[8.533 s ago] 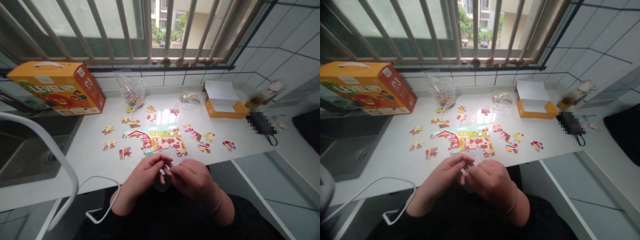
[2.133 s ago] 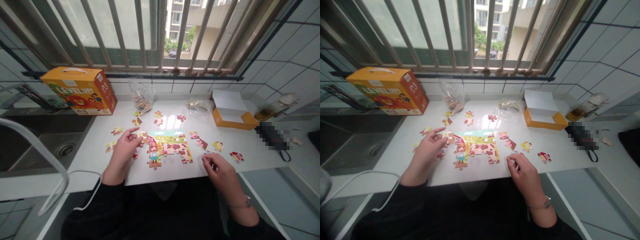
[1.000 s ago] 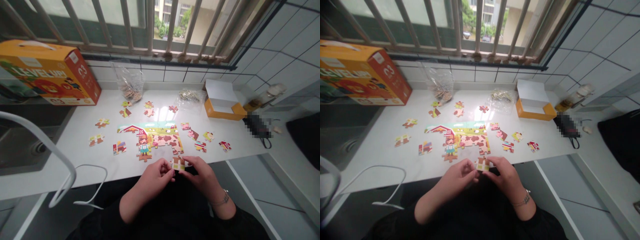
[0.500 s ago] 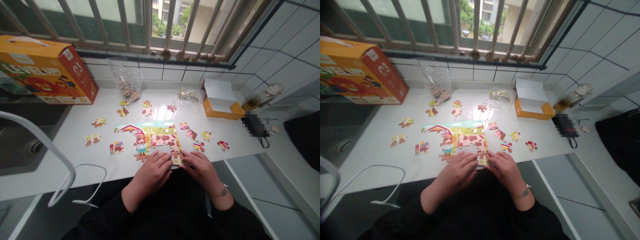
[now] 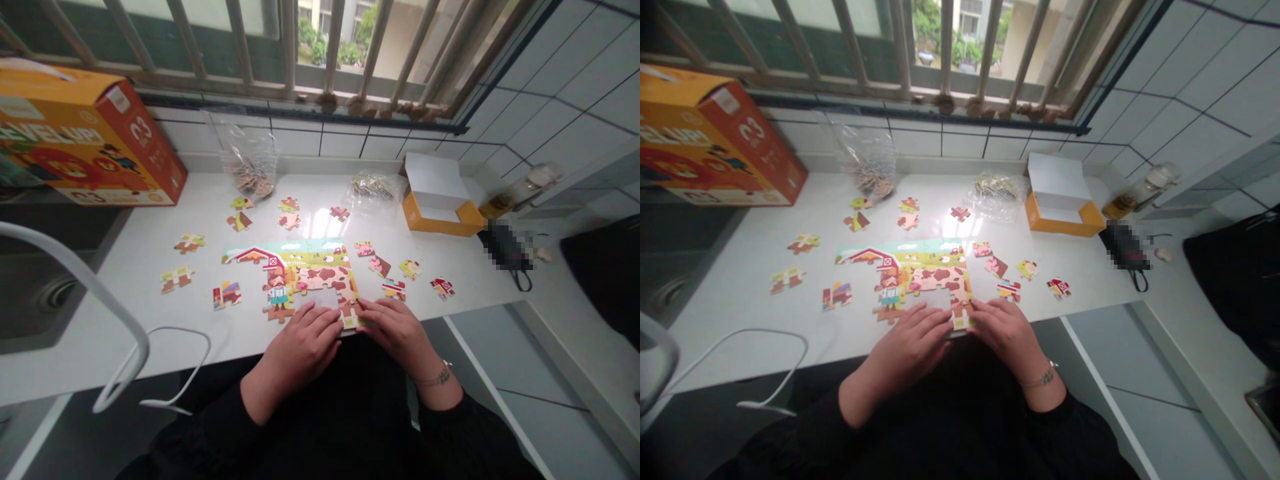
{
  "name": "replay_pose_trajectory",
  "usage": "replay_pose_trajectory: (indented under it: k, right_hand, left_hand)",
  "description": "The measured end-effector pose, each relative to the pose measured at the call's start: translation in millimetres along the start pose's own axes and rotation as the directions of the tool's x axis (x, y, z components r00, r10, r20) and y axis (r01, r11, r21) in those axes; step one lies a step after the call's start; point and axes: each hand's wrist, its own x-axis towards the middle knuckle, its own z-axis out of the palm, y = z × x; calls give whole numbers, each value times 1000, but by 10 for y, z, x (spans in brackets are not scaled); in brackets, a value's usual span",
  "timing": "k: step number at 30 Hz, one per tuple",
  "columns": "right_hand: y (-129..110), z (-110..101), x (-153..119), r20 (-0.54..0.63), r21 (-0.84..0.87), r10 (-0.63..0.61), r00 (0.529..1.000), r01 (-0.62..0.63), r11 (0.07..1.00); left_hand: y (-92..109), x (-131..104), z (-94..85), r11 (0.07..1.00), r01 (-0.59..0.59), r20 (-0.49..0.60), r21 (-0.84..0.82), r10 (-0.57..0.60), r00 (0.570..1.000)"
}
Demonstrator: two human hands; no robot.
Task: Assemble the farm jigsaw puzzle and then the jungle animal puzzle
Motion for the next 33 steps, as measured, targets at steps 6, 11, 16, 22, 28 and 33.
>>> replay_pose_trajectory:
  k: [6,11,16,22,28,33]
  right_hand:
    - [-25,-30,63,-35,28,-33,999,34,999]
    - [-41,-39,75,-51,41,-37,998,39,998]
    - [-46,-53,66,-19,40,-21,1000,21,999]
    - [-41,-86,77,-1,40,-19,1000,19,999]
    - [-50,-104,109,-7,38,-39,999,40,998]
    - [-57,-106,114,10,42,-18,1000,17,999]
  left_hand:
    - [11,13,-23,1000,-3,4,18,3,1000]
    - [17,17,-36,999,-9,45,39,7,999]
    - [18,11,-27,999,-2,80,38,-1,997]
    - [22,19,-44,1000,2,109,28,-5,994]
    - [34,55,-53,999,15,143,28,-19,990]
    - [43,81,-43,1000,26,142,16,-28,990]
